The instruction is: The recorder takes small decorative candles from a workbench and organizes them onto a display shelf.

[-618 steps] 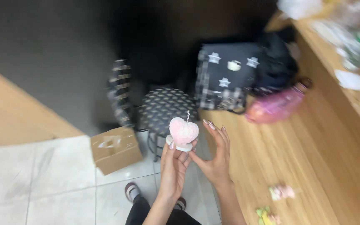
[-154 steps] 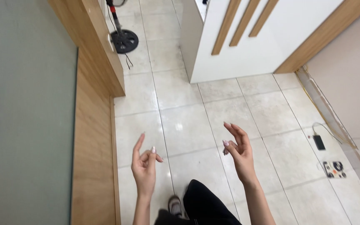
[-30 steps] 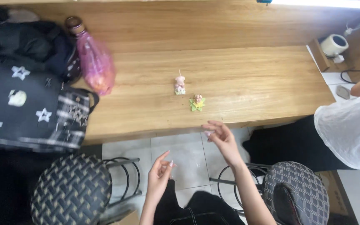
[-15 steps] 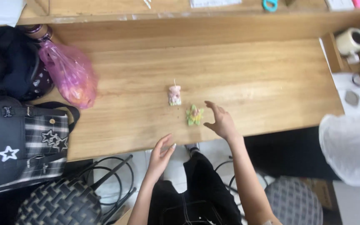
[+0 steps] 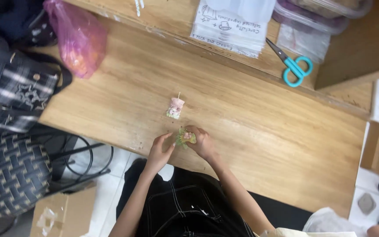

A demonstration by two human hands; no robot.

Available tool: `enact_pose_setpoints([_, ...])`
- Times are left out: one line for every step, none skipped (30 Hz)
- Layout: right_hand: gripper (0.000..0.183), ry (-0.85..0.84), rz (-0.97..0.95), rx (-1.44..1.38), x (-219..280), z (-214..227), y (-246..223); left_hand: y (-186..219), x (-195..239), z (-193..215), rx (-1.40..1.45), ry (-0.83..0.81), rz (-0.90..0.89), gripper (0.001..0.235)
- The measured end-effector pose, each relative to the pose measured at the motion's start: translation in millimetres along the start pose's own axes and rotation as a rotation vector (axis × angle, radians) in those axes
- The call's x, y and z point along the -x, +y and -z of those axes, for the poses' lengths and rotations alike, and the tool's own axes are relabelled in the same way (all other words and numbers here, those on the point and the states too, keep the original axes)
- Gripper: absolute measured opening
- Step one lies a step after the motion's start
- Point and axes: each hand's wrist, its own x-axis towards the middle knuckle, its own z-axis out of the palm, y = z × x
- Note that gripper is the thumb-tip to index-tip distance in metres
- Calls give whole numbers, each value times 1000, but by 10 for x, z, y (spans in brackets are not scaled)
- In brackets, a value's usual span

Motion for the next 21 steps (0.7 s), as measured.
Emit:
enact_pose_setpoints([59, -5, 2, -17, -18, -3, 11, -49, 7, -63, 14, 21, 28, 46])
enact_pose_setpoints([60, -14, -37, -41, -18, 13, 19, -89, 19, -130, 27, 42, 57, 44])
enact_pose_setpoints([61, -19, -78, -69, -20, 11, 3, -122, 22, -171, 105, 42, 101, 43])
enact_pose_setpoints([61, -24, -119, -95, -23, 11, -11, -143, 29, -209, 184, 44, 144, 42])
enact_pose_setpoints([59, -7, -115, -114, -15, 12, -15, -156, 63, -240, 264, 40, 185, 41])
enact_pose_setpoints([57, 10, -111, -132, -15, 5, -9, -168, 97, -246, 319, 36, 264, 42])
enact_pose_setpoints([55, 27, -110, -150, -4, -12, 5, -180, 121, -243, 375, 31, 342, 43])
enact_pose_setpoints([55, 35, -86, -158, 15, -27, 35, -194, 163, -247, 432, 27, 420, 43])
enact_pose_setpoints([54, 50, -59, -169, 7, -45, 76, -213, 190, -250, 430, 42, 397, 43])
enact_pose_setpoints([54, 65, -34, -180, 9, -62, 123, -237, 223, -265, 428, 58, 375, 43])
enact_pose_setpoints([50, 71, -6, -204, 5, -84, 165, -277, 255, -240, 420, 72, 348, 43])
enact_pose_setpoints([46, 78, 22, -229, 16, -94, 205, -315, 319, -228, 460, 73, 350, 42])
enact_pose_setpoints([42, 91, 55, -250, -16, -108, 233, -342, 337, -236, 500, 74, 342, 41])
enact_pose_setpoints([42, 110, 112, -246, -37, -140, 220, -377, 349, -210, 540, 74, 333, 41])
enact_pose_setpoints([43, 123, 168, -229, -35, -98, 224, -402, 359, -207, 593, 80, 368, 42])
enact_pose_setpoints([43, 135, 225, -212, -63, -59, 195, -432, 373, -168, 646, 86, 403, 44])
enact_pose_setpoints([51, 85, 157, -226, -115, -10, 138, -445, 378, -150, 702, 96, 439, 45])
enact_pose_setpoints([58, 36, 89, -238, -166, 47, 46, -444, 358, -136, 713, 117, 466, 48])
enact_pose_setpoints([66, -19, 20, -248, -198, 121, -78, -428, 359, -120, 728, 138, 496, 52])
enact_pose_setpoints([66, -23, 48, -265, -234, 199, -227, -399, 370, -102, 743, 158, 527, 55])
enact_pose_setpoints([66, -24, 87, -282, -331, 273, -385, -356, 338, -75, 844, 175, 550, 57])
